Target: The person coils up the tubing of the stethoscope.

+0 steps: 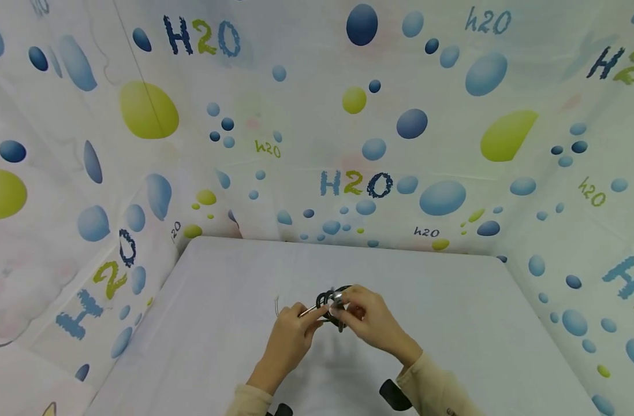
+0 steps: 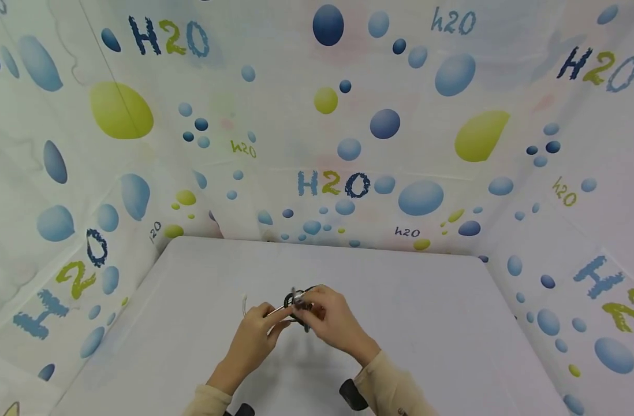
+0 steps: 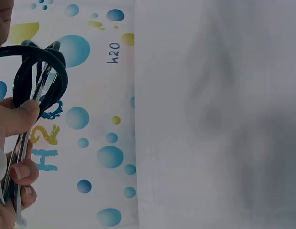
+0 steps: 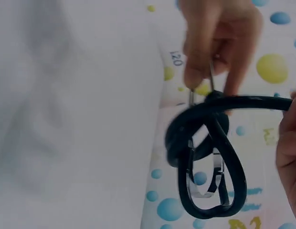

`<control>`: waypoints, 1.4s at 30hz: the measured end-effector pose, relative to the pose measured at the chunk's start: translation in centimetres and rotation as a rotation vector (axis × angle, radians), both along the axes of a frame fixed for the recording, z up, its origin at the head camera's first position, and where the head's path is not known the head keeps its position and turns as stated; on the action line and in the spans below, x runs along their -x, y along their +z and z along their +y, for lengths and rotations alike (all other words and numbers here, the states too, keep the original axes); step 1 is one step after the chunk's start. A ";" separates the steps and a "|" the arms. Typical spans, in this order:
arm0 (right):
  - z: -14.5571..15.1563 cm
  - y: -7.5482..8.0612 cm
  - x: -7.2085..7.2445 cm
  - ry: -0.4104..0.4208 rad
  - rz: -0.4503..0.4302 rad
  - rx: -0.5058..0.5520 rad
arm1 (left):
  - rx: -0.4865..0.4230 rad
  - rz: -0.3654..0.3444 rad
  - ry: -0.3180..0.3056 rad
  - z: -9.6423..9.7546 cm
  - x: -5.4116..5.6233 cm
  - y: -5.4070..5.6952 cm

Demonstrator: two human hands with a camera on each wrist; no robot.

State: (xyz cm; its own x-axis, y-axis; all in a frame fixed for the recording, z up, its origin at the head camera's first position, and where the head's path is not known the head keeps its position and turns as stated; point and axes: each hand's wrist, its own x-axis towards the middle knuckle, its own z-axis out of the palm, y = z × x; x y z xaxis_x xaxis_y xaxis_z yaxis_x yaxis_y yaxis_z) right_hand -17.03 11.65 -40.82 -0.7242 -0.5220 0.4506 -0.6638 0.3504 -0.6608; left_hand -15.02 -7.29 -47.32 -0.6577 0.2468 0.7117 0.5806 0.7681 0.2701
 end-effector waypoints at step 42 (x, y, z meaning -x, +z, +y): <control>4.2 -2.5 4.5 -0.271 -0.702 0.551 | -0.018 0.048 -0.231 -0.1 -0.3 1.3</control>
